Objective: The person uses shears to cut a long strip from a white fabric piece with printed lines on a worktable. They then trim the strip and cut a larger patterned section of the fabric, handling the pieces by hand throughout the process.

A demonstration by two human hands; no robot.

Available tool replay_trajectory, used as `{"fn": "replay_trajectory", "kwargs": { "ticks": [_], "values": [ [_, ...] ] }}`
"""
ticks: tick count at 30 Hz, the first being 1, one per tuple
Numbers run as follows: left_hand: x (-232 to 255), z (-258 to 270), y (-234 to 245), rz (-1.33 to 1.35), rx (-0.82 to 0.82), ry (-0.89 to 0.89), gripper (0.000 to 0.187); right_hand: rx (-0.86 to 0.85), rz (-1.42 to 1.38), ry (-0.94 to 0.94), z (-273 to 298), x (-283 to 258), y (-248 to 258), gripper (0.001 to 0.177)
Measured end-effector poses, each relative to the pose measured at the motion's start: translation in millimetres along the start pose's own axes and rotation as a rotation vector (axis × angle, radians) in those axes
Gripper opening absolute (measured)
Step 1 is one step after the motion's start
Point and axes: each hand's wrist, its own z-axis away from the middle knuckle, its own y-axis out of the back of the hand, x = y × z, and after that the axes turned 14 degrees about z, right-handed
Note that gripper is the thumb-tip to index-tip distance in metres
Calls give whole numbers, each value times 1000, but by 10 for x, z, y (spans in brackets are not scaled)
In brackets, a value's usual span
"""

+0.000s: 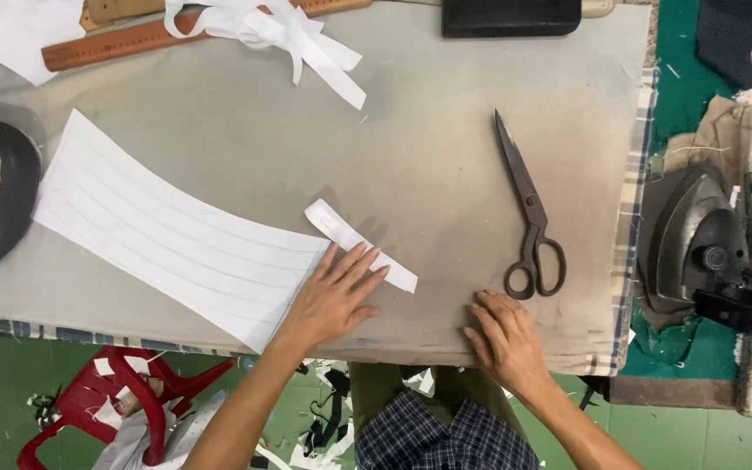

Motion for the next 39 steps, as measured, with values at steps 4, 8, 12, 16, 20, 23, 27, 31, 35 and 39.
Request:
{"fn": "replay_trajectory", "kwargs": {
  "ticks": [4, 8, 12, 16, 20, 23, 27, 31, 35, 39],
  "values": [
    [90, -348, 196, 59, 116, -103, 26, 12, -1, -18, -82, -3, -94, 39],
    [26, -653, 178, 205, -181, 140, 48, 86, 5, -152, -109, -145, -157, 33],
    [-67, -736, 107, 76, -336, 111, 26, 45, -65, -93, -128, -198, -55, 36],
    [-188, -619, 260, 246, -186, 50, 29, 46, -61, -89, -45, -243, -25, 36],
    [-209, -526, 1100, 675, 665, 400, 12, 45, -89, -93, 7, -279, 27, 31],
    [-37, -461, 1292, 631, 1209, 511, 12, 57, -94, -81, -6, -286, 19, 30],
    [376, -445, 745, 837, 1212, 284, 13, 40, -87, -90, -28, -277, 6, 32],
    [420, -163, -108, 816, 804, 217, 35, 14, -28, -96, 29, -90, -37, 35],
    [357, 100, -203, 217, 409, 134, 75, -8, 132, -224, 46, 221, -28, 42],
    [340, 23, -59, -31, 224, 7, 75, -146, 206, -358, -125, 346, 77, 41]
  ]
}}
